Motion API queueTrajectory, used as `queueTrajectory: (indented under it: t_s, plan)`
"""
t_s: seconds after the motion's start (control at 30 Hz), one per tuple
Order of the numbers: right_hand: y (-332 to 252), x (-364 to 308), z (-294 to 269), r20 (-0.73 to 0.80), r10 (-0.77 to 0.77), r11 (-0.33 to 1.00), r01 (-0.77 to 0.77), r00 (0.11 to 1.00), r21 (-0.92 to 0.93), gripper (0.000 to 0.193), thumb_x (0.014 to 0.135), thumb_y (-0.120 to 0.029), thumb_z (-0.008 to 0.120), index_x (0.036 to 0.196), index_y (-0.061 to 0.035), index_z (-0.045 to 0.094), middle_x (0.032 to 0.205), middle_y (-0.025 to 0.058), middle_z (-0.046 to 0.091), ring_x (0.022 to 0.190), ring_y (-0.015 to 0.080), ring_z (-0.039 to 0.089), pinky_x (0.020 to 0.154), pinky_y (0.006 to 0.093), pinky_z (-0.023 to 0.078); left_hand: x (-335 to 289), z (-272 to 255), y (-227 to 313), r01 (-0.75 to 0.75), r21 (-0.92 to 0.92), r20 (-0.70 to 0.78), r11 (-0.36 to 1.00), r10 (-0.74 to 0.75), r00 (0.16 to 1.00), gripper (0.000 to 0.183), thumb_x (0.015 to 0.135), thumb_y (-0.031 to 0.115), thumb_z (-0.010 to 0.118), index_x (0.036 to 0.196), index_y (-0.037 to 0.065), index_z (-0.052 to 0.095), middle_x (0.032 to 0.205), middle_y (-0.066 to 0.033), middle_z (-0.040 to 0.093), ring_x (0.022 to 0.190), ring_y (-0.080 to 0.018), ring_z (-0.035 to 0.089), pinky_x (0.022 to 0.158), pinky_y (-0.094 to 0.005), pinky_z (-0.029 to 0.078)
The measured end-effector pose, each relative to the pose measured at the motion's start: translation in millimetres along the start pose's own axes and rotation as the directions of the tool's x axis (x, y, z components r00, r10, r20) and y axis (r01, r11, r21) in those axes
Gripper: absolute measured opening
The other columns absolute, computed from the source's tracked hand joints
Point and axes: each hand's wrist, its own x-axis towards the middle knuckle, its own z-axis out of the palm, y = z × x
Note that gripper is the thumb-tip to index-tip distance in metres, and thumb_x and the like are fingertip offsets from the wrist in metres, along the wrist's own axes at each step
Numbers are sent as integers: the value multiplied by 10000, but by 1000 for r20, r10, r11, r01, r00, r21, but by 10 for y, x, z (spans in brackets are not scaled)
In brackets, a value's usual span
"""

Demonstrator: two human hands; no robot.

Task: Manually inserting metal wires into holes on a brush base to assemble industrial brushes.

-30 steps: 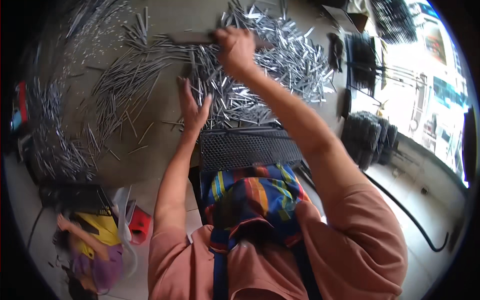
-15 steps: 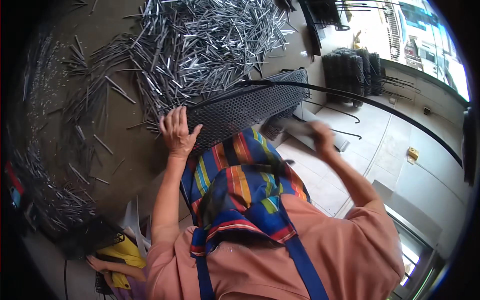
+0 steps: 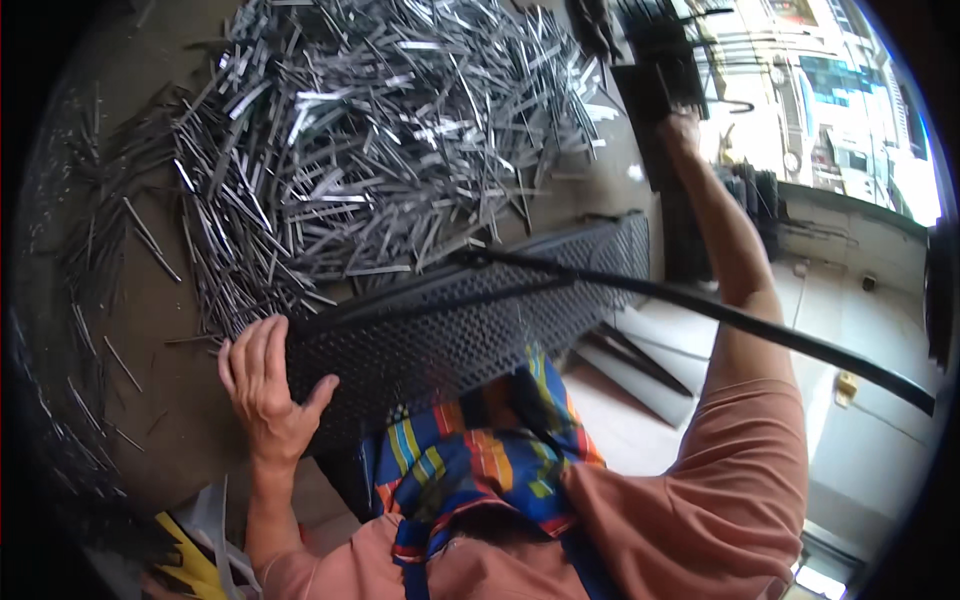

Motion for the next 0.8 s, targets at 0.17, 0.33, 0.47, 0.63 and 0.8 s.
queueTrajectory:
  t_s: [0.17, 0.33, 0.47, 0.63, 0.8]
  plan:
    - [-1147, -75, 233, 266, 630, 559, -665, 729, 496, 350, 826, -215, 476, 1068, -66, 680, 1135, 195, 655, 1074, 346, 626, 942, 421, 490, -174, -82, 39, 35, 61, -52, 998, -32, 998, 768, 622, 263, 811, 1283, 13, 512, 1271, -137, 552, 1224, -330, 478, 1093, -515, 270]
    - [-1234, -86, -142, 81, 328, 708, -301, 941, 638, 379, 784, -186, 508, 1093, -43, 673, 1057, 235, 663, 1027, 368, 633, 898, 411, 497, -85, -19, 57, -12, 5, -91, 1000, 12, 996, 763, 619, 285, 824, 1269, 26, 522, 1272, -125, 553, 1235, -325, 465, 1091, -499, 273]
    - [-1284, -184, -343, -49, 150, 592, -50, 987, 805, 374, 791, -215, 547, 1071, -3, 674, 938, 266, 673, 897, 412, 655, 802, 419, 516, -201, -14, 5, -29, -3, -126, 1000, 28, 992, 803, 605, 321, 840, 1277, 28, 513, 1301, -127, 533, 1246, -327, 453, 1094, -498, 275]
    - [-629, -595, -86, -26, 292, 707, -197, 956, 679, 518, 760, -291, 718, 1194, -35, 598, 1109, 192, 662, 1075, 329, 631, 888, 418, 509, -293, 119, 225, 84, 97, -342, 992, -46, 939, 946, 625, 356, 848, 1375, -9, 402, 1363, -210, 459, 1305, -356, 399, 1099, -478, 302]
    - [-449, -1272, -296, 74, 319, 633, -270, 945, 725, 596, 769, -416, 720, 1213, -44, 580, 1166, 201, 640, 1106, 364, 601, 929, 419, 484, -919, 532, 139, 375, -365, -396, 852, -507, 765, 955, 701, 320, 823, 1416, -44, 305, 1414, -281, 389, 1308, -403, 393, 1089, -456, 326]
